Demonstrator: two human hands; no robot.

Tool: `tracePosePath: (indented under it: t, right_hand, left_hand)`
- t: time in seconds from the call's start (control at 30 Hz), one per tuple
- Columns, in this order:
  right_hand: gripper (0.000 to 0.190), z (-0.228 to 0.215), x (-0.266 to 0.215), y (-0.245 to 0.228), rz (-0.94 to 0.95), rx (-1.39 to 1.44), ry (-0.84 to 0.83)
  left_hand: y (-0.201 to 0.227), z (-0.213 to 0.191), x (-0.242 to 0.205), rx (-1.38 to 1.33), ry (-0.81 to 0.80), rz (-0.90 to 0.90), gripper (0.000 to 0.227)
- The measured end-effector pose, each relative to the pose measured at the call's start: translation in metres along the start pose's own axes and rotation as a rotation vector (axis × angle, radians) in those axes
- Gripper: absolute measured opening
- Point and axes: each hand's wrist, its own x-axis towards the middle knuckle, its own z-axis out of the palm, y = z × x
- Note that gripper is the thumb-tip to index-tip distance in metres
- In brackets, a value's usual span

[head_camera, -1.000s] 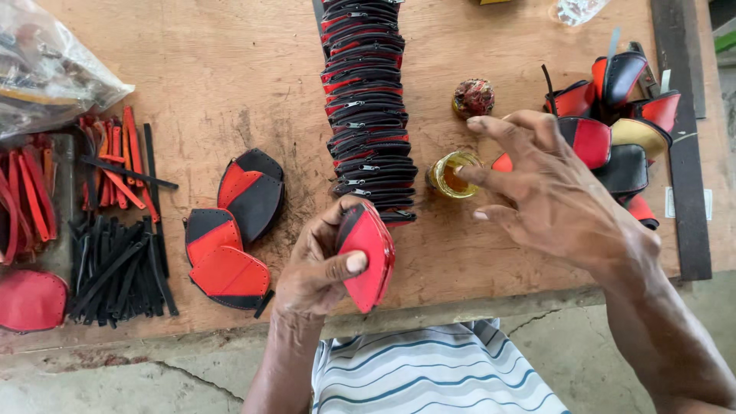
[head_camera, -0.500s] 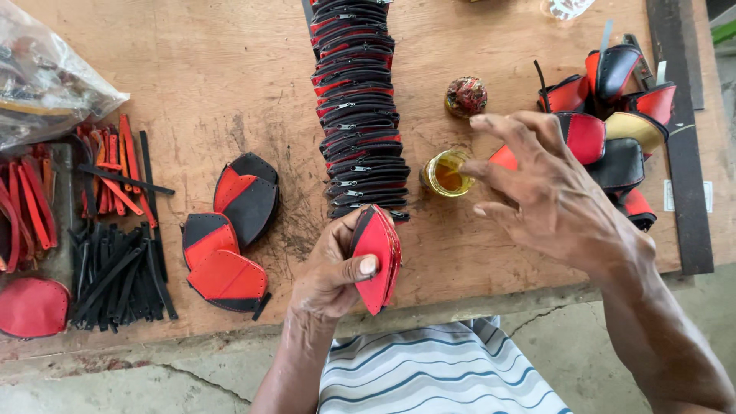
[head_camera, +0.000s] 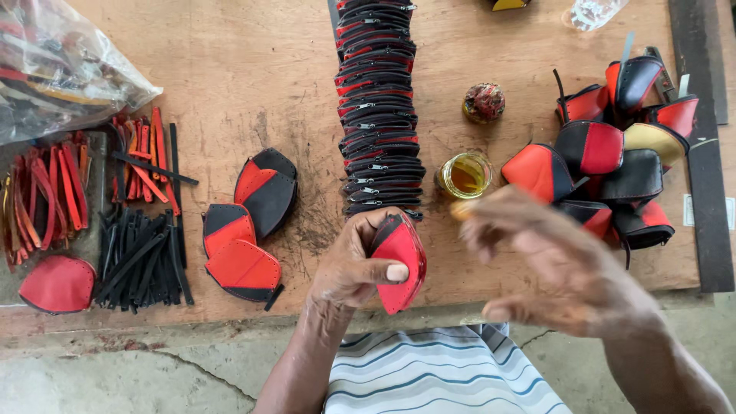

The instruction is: The person applies a yellow substance from a small jar to the edges of red and black leather pouches using a small applicator. They handle each pouch one at a time, turning it to coat different edges, and place the treated pouches into a growing stack on the table.

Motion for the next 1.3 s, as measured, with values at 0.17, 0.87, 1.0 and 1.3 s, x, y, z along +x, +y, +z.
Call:
tracePosePath:
  t: [0.17, 0.87, 1.0, 1.3]
  right_hand:
    - [0.105, 0.009, 0.014, 0.010, 0.202, 0.199, -0.166]
    - [0.090, 0.015, 0.030, 0.004, -0.013, -0.198, -0.193]
    - [0.083, 0.025, 0.033, 0.004, -0.275, -0.822, -0.091]
    - [0.065, 0.026, 0.035, 0.002, -0.521, -1.234, -0.033]
  left_hand:
    - [0.005, 0.006, -0.004, 0.075, -0.089, -0.021, 0.048]
    - [0.003, 0.008, 0.006, -0.155, 0.050, 0.078, 0.044]
    - [0.002, 0.009, 0.007, -0.207, 0.075, 0.115, 0.039]
    - [0.004, 0.015, 0.013, -0.214, 0.223, 0.144, 0.044]
